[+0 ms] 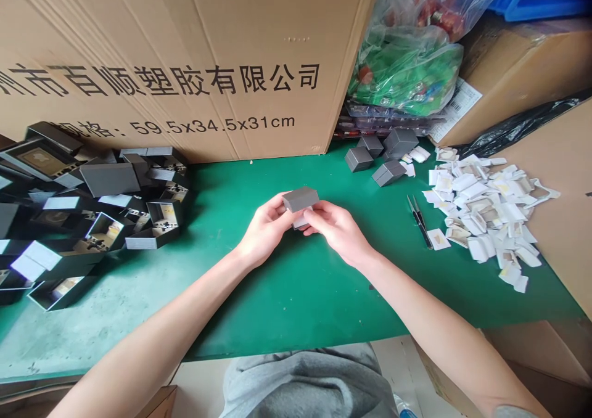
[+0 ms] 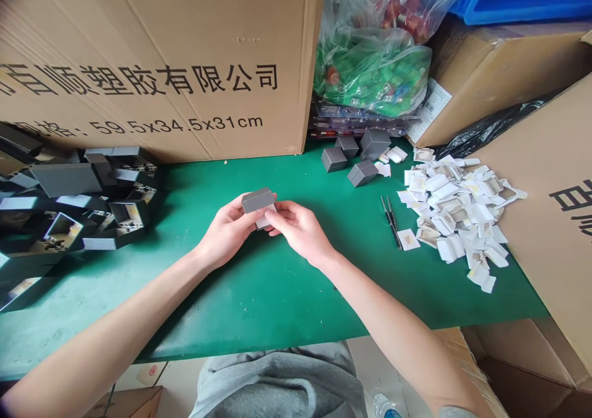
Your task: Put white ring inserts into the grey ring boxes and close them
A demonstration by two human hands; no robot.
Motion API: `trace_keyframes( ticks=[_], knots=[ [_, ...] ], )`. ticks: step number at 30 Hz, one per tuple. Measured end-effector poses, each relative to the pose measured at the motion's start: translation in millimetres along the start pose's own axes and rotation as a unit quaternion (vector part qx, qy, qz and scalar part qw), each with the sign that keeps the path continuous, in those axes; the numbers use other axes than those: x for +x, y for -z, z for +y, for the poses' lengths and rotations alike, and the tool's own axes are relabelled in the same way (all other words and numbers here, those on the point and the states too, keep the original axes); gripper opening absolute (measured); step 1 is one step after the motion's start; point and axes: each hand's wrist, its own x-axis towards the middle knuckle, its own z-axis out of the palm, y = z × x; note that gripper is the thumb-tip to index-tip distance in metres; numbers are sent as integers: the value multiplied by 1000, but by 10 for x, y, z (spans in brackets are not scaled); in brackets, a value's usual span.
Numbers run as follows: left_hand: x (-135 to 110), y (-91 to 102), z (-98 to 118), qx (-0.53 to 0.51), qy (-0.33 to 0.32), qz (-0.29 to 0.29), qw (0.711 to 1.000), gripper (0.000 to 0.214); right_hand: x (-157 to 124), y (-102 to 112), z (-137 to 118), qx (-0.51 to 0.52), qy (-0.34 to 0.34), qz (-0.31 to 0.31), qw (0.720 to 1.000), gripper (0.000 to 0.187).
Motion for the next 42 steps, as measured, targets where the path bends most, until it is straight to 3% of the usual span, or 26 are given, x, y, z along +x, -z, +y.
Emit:
trace_keyframes(
  ticks=[6,10,19,24,30,36,42],
  knots=[
    [-9,16,30,-4,45,-7,999,56,20,41,27,-22,20,22,999,42],
    [0,21,3,16,54,-5,998,50,17,73,41,-76,37,8,996,48],
    [16,57,-28,48,39,21,998,43,54,99,76,-99,58,-28,993,36],
    [-1,63,4,46,42,17,998,41,77,40,120,-84,58,-3,995,38],
    [12,102,67,48,26,-13,998,60,121,17,131,-51,67,33,996,53],
    [-13,84,117,75,15,-13,997,59,120,46,117,-64,83,-7,994,51],
    [3,124,122,56,50,-16,997,65,120,66,121,-72,74,-25,994,48]
  ],
)
